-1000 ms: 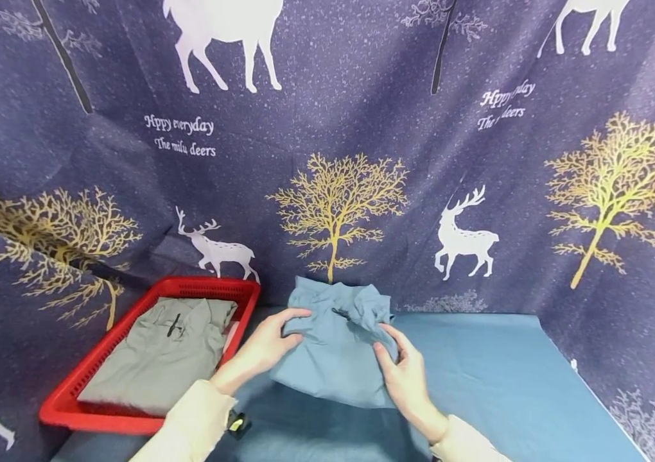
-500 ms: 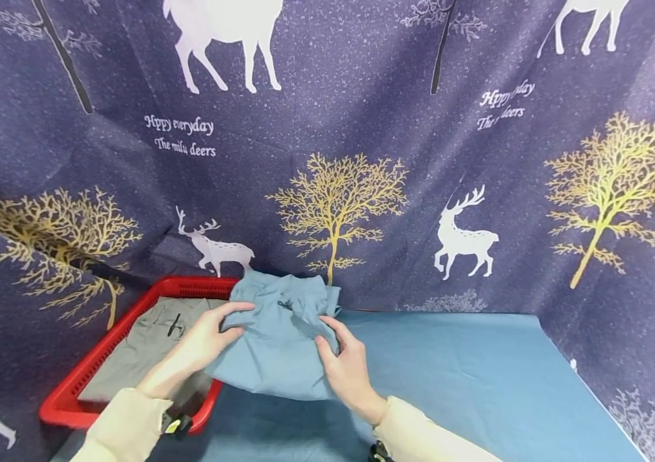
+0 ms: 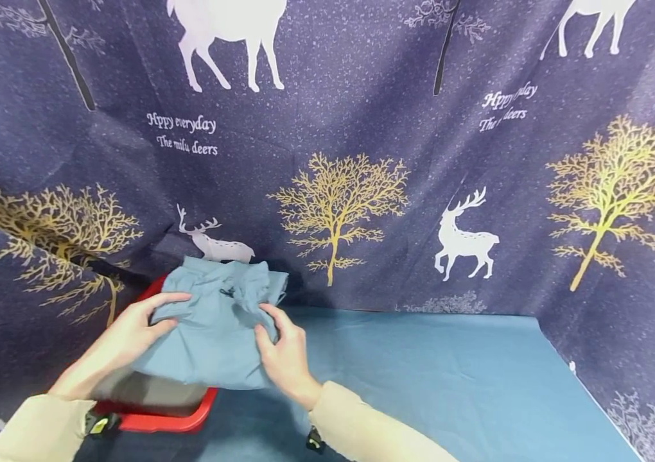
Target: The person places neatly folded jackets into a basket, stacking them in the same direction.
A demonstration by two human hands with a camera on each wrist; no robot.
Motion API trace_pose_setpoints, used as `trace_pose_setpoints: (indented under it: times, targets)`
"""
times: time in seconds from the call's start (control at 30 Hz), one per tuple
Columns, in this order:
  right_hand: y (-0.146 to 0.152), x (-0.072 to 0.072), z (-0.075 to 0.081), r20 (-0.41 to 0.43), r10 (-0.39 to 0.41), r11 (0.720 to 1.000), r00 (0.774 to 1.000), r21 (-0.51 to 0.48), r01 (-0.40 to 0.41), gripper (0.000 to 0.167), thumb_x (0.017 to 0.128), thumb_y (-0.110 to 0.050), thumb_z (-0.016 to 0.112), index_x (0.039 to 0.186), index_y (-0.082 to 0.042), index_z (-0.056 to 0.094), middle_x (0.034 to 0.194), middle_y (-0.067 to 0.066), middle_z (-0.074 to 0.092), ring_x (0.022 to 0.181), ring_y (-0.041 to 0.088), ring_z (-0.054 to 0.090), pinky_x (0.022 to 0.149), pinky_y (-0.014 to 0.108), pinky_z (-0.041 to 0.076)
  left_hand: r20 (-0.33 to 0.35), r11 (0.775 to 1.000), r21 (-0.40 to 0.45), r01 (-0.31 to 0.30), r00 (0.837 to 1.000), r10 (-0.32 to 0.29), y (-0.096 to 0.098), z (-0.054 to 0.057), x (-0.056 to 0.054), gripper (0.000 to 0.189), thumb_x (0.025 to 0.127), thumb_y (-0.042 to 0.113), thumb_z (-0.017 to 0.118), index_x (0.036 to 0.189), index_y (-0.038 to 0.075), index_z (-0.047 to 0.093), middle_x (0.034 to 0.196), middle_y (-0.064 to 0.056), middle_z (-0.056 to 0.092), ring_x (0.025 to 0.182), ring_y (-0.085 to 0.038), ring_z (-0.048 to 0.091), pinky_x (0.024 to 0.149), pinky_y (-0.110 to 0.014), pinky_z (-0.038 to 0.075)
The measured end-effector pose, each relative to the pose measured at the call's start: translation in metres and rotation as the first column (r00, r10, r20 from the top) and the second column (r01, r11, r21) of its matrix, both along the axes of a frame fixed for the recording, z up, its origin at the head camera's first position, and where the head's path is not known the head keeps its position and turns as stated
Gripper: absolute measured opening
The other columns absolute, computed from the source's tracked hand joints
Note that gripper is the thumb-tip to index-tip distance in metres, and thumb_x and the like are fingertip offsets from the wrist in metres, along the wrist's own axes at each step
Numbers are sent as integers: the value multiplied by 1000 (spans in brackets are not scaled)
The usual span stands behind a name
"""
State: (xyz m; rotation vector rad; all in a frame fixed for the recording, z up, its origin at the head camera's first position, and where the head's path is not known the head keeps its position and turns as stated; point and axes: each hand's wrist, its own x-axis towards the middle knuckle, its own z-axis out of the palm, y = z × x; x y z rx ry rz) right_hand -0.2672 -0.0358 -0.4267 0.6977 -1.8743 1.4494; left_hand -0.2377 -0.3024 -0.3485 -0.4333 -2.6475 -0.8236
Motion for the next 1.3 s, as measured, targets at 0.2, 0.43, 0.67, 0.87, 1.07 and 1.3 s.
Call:
trace_pose_setpoints:
  times: [0.2, 0.43, 0.67, 0.87, 1.07, 1.3]
  targets:
    - [-41, 1, 0, 36, 1, 1000, 999, 3, -1, 39, 85, -5, 68, 122, -18, 66, 109, -3, 71, 96, 7, 66, 83, 21, 50, 120, 999, -12, -30, 992, 31, -38, 4, 3, 44, 94, 8, 63, 137, 15, 56, 119, -23, 53, 43, -6, 23, 46, -30, 35]
    - [-70, -5, -8, 46, -50, 998, 998, 47, 48, 38, 83, -5, 69, 120, -17, 67, 106, -1, 72, 92, 11, 68, 81, 20, 51, 200, 997, 3, -71, 977, 69, -62, -4, -8, 45, 96, 10, 60, 140, 13, 54, 130, -29, 47, 42, -9, 25, 44, -32, 35]
    - [-86, -7, -15, 212, -44, 991, 976, 134, 15, 35, 86, -7, 67, 120, -17, 68, 101, 1, 72, 89, 13, 68, 80, 21, 51, 210, 994, -59, -91, 973, 101, -77, -20, -14, 46, 92, 4, 63, 137, 9, 57, 138, -36, 42, 58, -16, 43, 54, -31, 34]
    - [-92, -5, -9, 352, -94, 967, 931, 254, 2, 30, 87, -9, 66, 116, -12, 70, 101, 6, 72, 92, 19, 69, 77, 27, 54, 249, 988, -149, -31, 966, 67, -90, -34, -22, 47, 88, 3, 66, 135, 4, 58, 135, -37, 45, 91, -33, 56, 69, -39, 42]
    - [-94, -8, -1, 351, -165, 926, 922, 376, 22, 28, 84, -10, 67, 112, -11, 74, 101, 3, 73, 90, 23, 69, 75, 29, 54, 423, 981, -191, 16, 903, 68, -96, -44, -33, 53, 84, 4, 70, 134, -6, 54, 135, -44, 38, 125, -62, 31, 93, -68, 35]
    - [-96, -12, 4, 287, -239, 862, 928, 502, 67, 5, 75, -6, 70, 77, -11, 71, 79, 3, 71, 74, 24, 68, 62, 27, 52, 496, 949, -312, 49, 860, 119, -85, -46, -45, 54, 83, 7, 74, 131, -9, 54, 129, -45, 42, 122, -62, 35, 94, -66, 37]
